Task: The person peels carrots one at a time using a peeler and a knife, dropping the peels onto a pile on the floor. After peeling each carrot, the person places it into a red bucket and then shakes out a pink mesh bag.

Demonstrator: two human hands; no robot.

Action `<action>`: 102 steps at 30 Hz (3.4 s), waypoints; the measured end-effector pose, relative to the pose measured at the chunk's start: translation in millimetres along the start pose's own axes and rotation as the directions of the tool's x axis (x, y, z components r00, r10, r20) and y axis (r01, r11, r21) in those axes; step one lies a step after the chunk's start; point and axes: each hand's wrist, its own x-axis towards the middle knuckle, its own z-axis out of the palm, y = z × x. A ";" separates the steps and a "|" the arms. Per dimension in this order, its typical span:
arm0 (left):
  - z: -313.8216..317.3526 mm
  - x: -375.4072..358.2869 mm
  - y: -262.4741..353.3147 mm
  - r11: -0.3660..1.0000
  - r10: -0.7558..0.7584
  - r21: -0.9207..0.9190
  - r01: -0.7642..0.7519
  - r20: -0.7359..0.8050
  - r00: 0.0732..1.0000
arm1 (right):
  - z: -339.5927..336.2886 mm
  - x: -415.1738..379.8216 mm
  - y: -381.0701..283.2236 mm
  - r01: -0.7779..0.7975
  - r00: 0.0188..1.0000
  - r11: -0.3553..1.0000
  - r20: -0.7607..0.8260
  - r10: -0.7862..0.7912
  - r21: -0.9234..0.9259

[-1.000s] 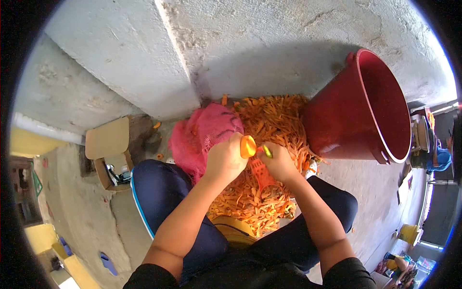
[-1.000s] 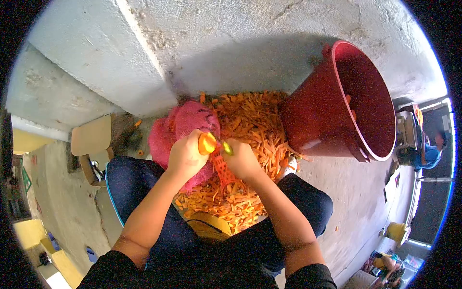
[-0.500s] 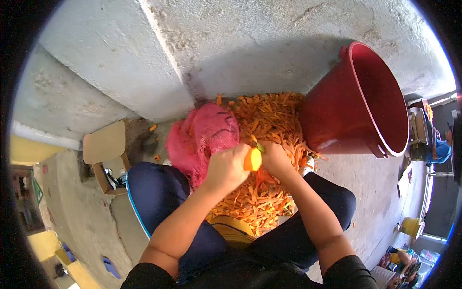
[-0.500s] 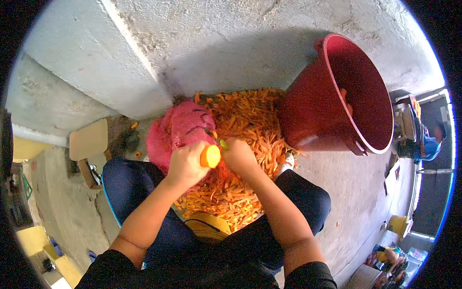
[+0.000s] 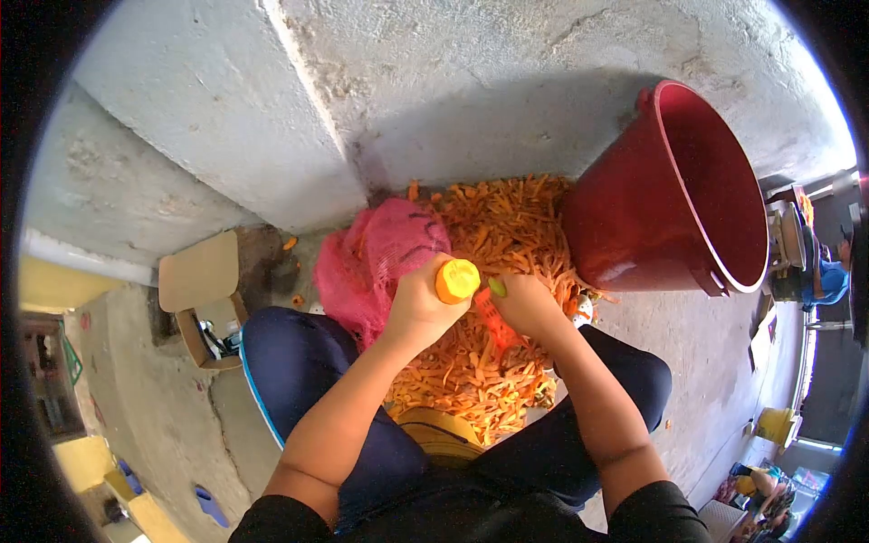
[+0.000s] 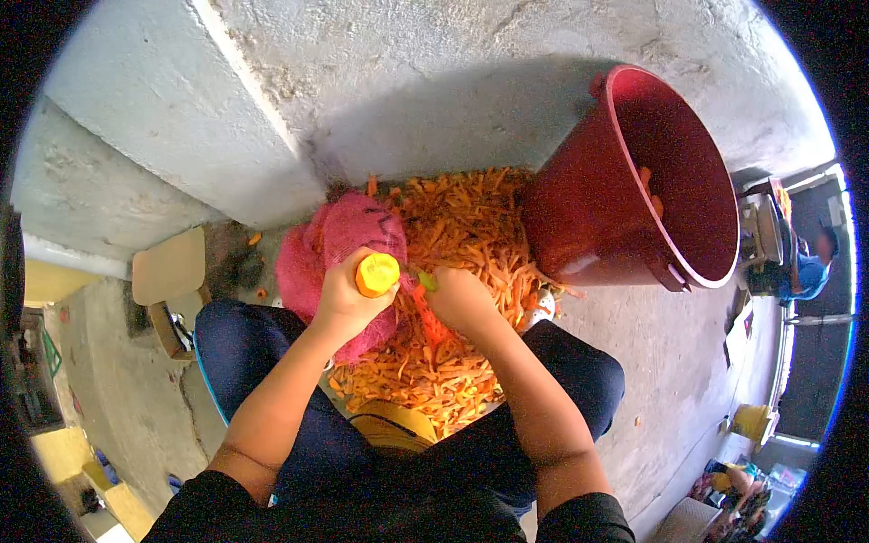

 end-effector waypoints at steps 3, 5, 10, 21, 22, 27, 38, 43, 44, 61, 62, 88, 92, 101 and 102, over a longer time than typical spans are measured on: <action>1.5 -4.9 -1.7 0.990 -0.055 0.134 0.050 0.039 0.998 | -9.3 -15.4 6.1 0.081 0.993 0.983 0.103 -0.065 -0.166; -4.9 -8.2 0.7 0.893 -0.230 0.436 0.109 0.236 0.944 | -11.9 -23.6 4.2 0.093 0.967 0.949 0.256 -0.013 -0.301; 2.6 -11.9 -12.5 0.917 -0.385 0.312 0.248 0.536 0.751 | -0.3 -34.5 41.0 0.059 0.941 0.946 0.335 0.054 -0.318; 51.5 -28.5 -3.6 0.863 -0.495 0.009 0.505 0.217 0.841 | -19.8 -75.8 35.4 0.148 0.983 0.971 -0.139 -0.123 0.190; 60.3 -29.2 1.5 0.871 -0.472 -0.061 0.488 0.171 0.865 | -17.5 -78.9 29.5 0.115 0.987 0.978 -0.135 -0.092 0.173; 77.9 -33.5 31.1 0.917 -0.391 -0.066 0.394 0.053 0.919 | -21.3 -89.7 11.5 0.006 0.985 0.998 -0.171 0.004 0.056; 82.4 -39.9 35.2 0.948 -0.302 -0.105 0.299 -0.016 0.953 | -28.7 -87.9 14.1 -0.116 0.968 0.993 -0.223 0.116 0.015; 77.9 -47.6 48.3 0.913 -0.329 -0.239 0.331 0.049 0.943 | -23.1 -63.4 51.1 -0.073 0.953 0.978 -0.275 0.126 0.196; 76.7 -46.3 47.5 0.908 -0.342 -0.245 0.340 0.035 0.939 | -24.3 -61.4 50.7 -0.045 0.959 0.971 -0.260 0.108 0.235; 87.8 32.2 141.1 0.772 0.179 0.382 -0.508 0.636 0.750 | 1.4 -37.5 156.3 0.345 0.899 0.939 -0.284 -0.333 -0.009; 106.7 51.0 153.5 0.813 0.509 0.083 -0.577 0.382 0.772 | -2.9 -39.0 141.7 0.235 0.955 0.927 -0.110 -0.276 -0.291; 6.8 -64.4 -328.9 0.652 -0.684 0.168 0.739 -0.290 0.669 | -100.4 -53.2 18.0 -0.005 0.970 0.999 -0.241 0.013 0.034; -8.7 -59.8 -411.8 0.526 -0.635 0.522 0.671 -0.284 0.718 | -98.8 -27.8 9.2 0.005 0.979 0.999 -0.204 0.005 0.048; -43.3 -112.2 -311.7 0.072 -0.835 0.995 0.072 0.021 0.549 | -86.7 -3.3 -9.0 0.110 0.993 0.994 -0.036 -0.111 -0.022; -42.7 -113.8 -315.3 0.084 -0.901 0.996 0.015 0.070 0.428 | -85.7 -0.2 -9.9 0.100 0.994 0.994 -0.043 -0.102 -0.043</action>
